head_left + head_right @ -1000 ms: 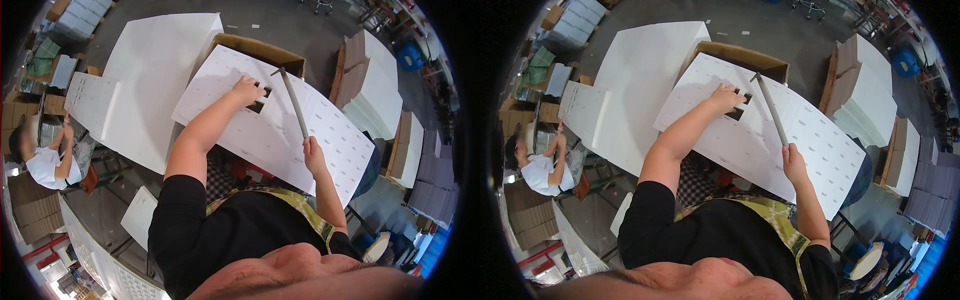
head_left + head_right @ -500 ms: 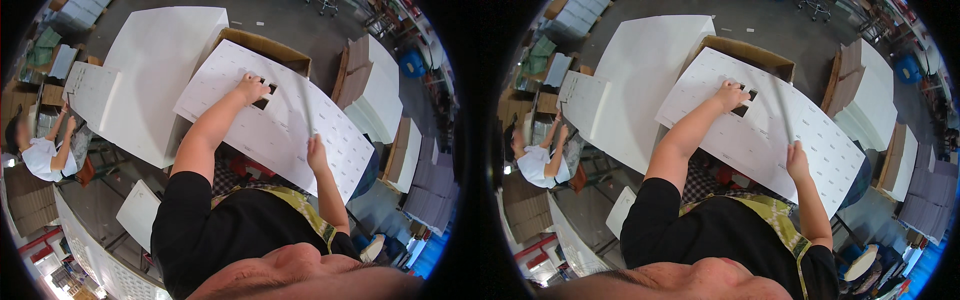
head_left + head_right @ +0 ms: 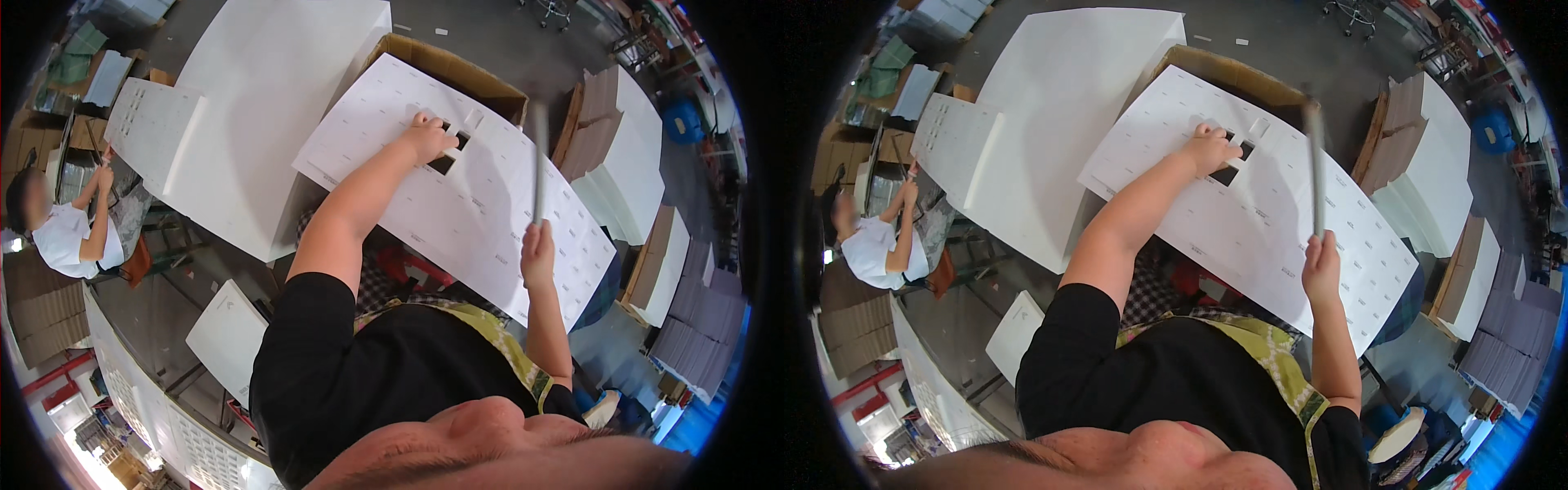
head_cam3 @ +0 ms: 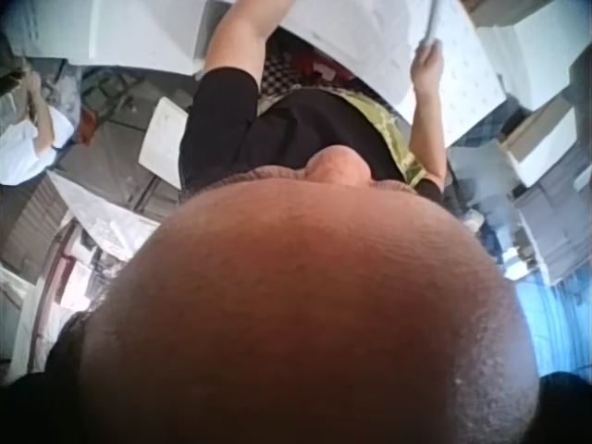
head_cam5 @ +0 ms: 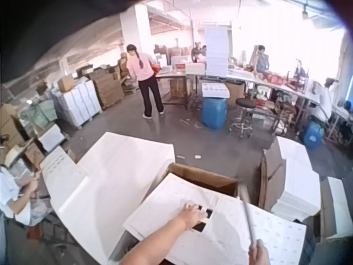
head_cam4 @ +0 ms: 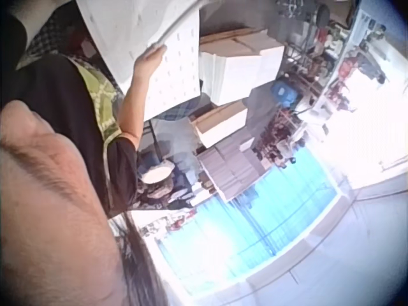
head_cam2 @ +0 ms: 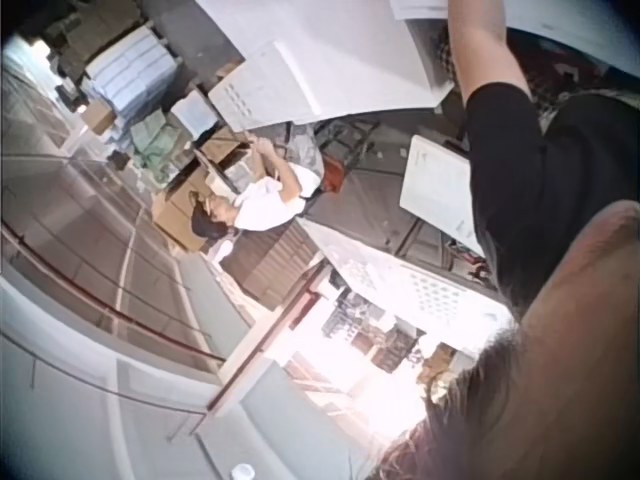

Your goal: The person uses a metal crowbar to punch out rectangular sections from a white perforated board. They systematically work through the grid of pre-scored holes, removing the pieces and placing the finished board on a table. The person then picks up a new board and repeats the process.

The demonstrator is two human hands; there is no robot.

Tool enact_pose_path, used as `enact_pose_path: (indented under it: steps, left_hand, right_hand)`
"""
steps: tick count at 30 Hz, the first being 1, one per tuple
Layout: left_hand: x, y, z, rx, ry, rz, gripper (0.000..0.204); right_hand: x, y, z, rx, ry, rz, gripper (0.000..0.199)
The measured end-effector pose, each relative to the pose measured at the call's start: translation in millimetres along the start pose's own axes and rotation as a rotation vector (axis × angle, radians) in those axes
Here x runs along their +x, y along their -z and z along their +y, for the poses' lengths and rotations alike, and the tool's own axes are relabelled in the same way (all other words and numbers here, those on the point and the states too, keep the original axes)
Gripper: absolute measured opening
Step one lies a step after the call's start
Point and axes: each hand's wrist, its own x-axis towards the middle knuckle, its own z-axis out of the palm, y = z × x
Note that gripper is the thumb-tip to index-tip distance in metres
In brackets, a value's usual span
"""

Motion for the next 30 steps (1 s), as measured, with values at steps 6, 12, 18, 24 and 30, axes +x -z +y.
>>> enact_pose_path:
  steps: [6,12,18,24,30]
  left_hand:
    - [2,1,-1,-0.02,0.016,0.001,0.018]
    - [2,-1,0,0.002,0.038,-0.032,0.017]
    - [2,-6,-5,0.022,0.01,0.062,0.018]
    - [3,-11,-3,0.007,0.015,0.022,0.017]
    - [1,-6,-1,0.031,0.021,0.026,0.017]
  right_hand:
    - [-4,-3,4,-0.172,0.204,-0.196,0.021]
    - [-3,-7,4,0.183,0.303,0.014,0.022]
    - [-6,-7,-2,-0.17,0.098,-0.134,0.023]
    - [-9,-11,1,-0.113,0.241,-0.053,0.022]
    - [-1,-5,-8,-0.068,-0.096,-0.146,0.025]
